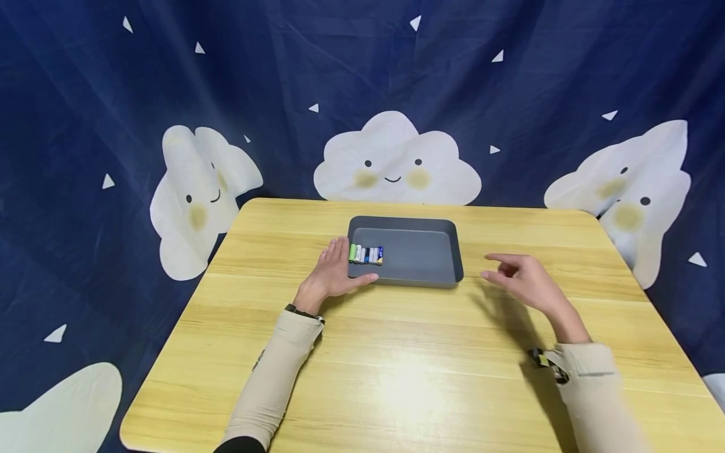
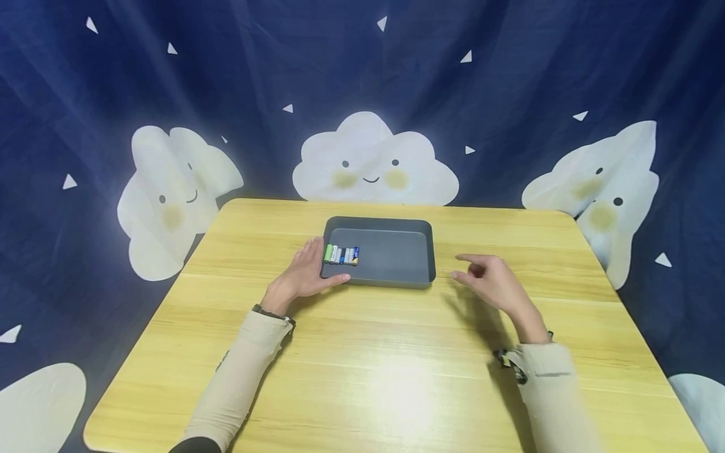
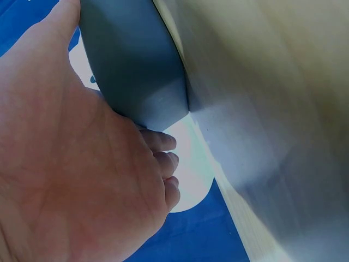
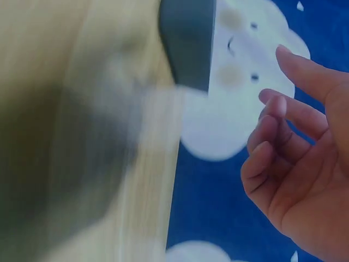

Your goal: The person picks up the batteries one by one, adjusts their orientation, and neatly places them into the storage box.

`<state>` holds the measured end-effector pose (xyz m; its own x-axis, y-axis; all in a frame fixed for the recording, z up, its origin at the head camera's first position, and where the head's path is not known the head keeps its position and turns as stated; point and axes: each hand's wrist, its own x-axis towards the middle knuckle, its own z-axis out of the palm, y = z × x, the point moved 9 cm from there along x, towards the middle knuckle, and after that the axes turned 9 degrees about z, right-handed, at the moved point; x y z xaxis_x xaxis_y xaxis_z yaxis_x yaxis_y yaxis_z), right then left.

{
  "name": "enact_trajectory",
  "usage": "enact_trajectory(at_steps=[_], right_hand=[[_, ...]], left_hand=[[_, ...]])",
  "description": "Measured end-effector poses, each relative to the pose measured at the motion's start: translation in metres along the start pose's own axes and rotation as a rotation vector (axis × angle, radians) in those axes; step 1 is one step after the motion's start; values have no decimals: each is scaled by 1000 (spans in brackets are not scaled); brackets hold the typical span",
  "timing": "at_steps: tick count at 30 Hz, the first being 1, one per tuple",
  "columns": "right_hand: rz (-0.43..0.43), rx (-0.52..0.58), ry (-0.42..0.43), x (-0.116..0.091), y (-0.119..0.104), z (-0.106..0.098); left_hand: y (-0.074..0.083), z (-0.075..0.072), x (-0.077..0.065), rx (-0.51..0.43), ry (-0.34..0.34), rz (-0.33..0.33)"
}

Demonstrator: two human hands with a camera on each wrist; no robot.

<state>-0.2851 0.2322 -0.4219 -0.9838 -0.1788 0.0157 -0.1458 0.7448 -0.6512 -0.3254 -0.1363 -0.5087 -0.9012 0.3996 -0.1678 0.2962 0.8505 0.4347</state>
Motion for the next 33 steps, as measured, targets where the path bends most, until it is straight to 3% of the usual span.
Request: enact_trajectory(at_steps=[6,11,20,33], right_hand=[[42,-64,58,-34,38,-32],[104,-129,42,-59,68,-46],[193,-224,-104,-88,109,-39],[295,-244,-163,-112,138,-37]], left_hand=[[5,-3,-3,6,12,13],[7,-4,-5,-3,13,17],[4,-3,-4,-11,-2,7],[6,-5,-4,0,11,14]])
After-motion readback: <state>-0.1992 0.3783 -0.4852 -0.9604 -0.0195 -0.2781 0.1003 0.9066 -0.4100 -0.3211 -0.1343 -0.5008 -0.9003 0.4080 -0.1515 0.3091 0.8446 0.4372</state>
